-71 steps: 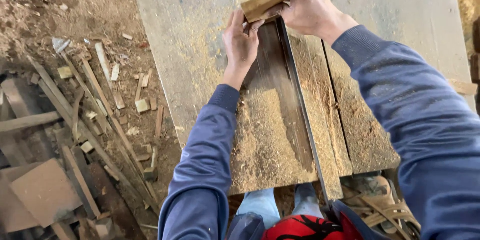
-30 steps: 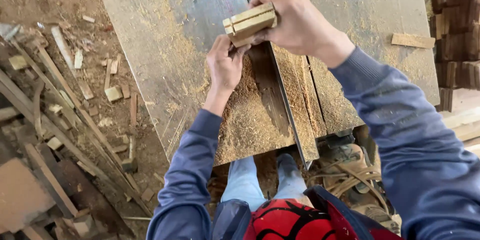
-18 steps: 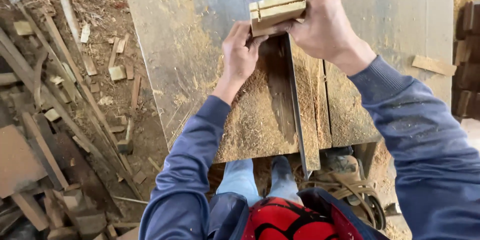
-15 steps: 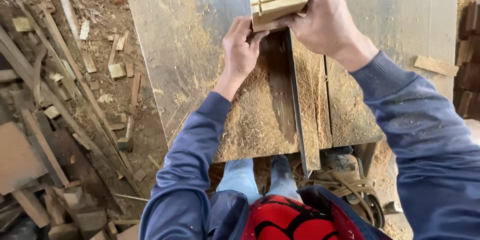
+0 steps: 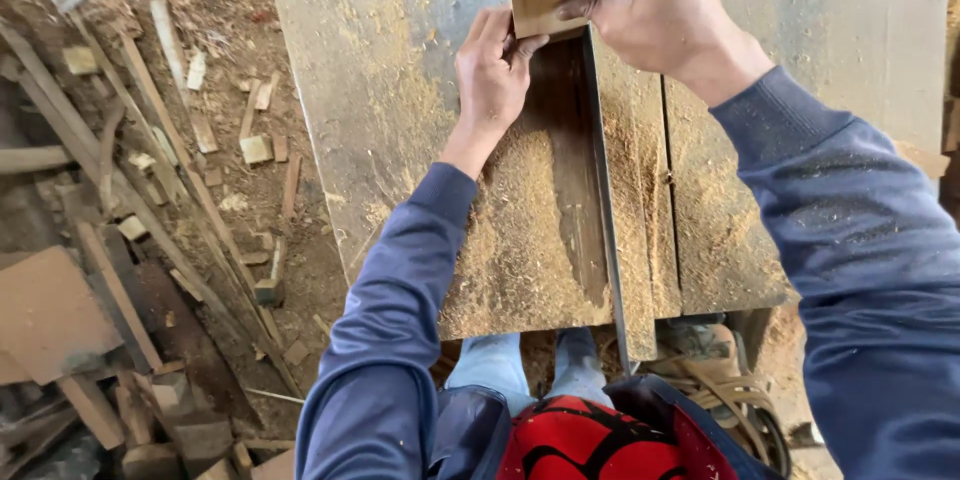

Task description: The person uses a table saw to cut small wooden blocks. They repeatedly pick up blocks from a stack, guide them through the saw blade, and place the cut pieces back onto the stack.

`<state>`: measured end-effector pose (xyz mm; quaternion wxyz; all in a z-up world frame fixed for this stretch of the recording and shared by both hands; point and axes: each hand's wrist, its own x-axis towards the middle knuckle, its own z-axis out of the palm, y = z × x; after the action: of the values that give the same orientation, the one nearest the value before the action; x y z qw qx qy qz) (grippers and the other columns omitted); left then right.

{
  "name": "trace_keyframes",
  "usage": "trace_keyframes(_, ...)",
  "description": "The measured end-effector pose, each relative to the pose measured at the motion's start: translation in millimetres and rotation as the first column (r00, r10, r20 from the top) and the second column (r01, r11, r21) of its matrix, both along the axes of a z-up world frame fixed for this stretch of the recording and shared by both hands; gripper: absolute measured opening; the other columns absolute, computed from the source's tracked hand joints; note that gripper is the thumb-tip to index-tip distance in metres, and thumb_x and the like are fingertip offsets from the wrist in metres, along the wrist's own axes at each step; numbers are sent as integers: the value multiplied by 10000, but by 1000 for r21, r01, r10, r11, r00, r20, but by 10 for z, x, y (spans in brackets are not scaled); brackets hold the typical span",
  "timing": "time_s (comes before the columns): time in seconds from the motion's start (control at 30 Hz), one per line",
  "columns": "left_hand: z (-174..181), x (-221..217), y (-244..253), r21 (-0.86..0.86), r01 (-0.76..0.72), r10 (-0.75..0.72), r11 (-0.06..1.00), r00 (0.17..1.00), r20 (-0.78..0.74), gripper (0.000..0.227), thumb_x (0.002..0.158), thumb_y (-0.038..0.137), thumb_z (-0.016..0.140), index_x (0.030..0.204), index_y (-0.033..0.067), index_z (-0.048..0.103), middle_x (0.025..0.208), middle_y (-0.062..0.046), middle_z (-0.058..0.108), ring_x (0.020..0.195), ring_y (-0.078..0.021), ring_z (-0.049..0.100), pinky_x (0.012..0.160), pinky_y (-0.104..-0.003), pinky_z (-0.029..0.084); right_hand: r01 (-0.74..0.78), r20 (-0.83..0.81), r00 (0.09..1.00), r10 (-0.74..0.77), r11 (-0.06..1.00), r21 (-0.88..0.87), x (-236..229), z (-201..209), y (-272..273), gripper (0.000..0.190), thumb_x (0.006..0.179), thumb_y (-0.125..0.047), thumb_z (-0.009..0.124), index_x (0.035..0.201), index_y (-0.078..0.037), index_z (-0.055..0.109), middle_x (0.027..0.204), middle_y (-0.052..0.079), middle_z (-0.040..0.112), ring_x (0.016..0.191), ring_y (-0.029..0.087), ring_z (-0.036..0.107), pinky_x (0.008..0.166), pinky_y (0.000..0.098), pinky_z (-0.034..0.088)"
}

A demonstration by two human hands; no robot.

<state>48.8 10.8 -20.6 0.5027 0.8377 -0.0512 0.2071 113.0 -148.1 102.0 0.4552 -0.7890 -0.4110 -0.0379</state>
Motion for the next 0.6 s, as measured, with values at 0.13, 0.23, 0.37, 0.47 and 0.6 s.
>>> trace_keyframes(0.13, -54, 93, 14, 5, -16, 16, 1000, 1000, 18, 274, 804, 69, 675, 1037, 93, 534, 898, -30, 565, 755, -122, 564, 618, -228, 545, 46, -3, 999, -46, 998, -41, 82, -77, -9, 279, 755, 111, 650, 995, 92, 508, 957, 203, 590, 838, 324, 572, 703, 394, 467)
trace_keyframes(0.23, -101, 142, 21, 0, -7, 7, 1000, 1000, 28, 323, 804, 13, 663, 1079, 95, 516, 959, -37, 572, 818, -137, 609, 716, -254, 594, 10, -59, 998, -10, 1000, 4, 107, -28, 18, 281, 793, 161, 614, 1028, 104, 470, 1002, 225, 573, 899, 347, 588, 759, 387, 516)
trace_keyframes(0.37, -81, 205, 42, 16, -18, 18, 1000, 1000, -12, 297, 794, 68, 676, 1059, 77, 544, 925, -53, 595, 805, -149, 586, 675, -267, 563, -17, -44, 999, 19, 999, 48, 150, 29, 52, 367, 798, 187, 614, 1105, 131, 419, 1077, 281, 534, 995, 393, 563, 856, 418, 515)
trace_keyframes(0.47, -47, 274, 56, 8, -9, 9, 1000, 1000, 17, 343, 763, -31, 679, 1059, 66, 537, 928, -52, 583, 819, -157, 578, 719, -280, 556, 32, 20, 999, -32, 999, 16, 224, -19, 54, 369, 809, 90, 725, 1066, 101, 460, 1000, 228, 536, 889, 339, 545, 759, 398, 484)
trace_keyframes(0.6, -45, 358, 81, 19, -17, 17, 1000, 999, 34, 297, 794, 33, 671, 1056, 73, 535, 914, -54, 577, 786, -155, 592, 663, -267, 570, 29, -20, 999, -28, 999, 41, 306, -46, 91, 402, 781, 105, 719, 1079, 91, 450, 1025, 227, 540, 932, 342, 547, 797, 399, 477)
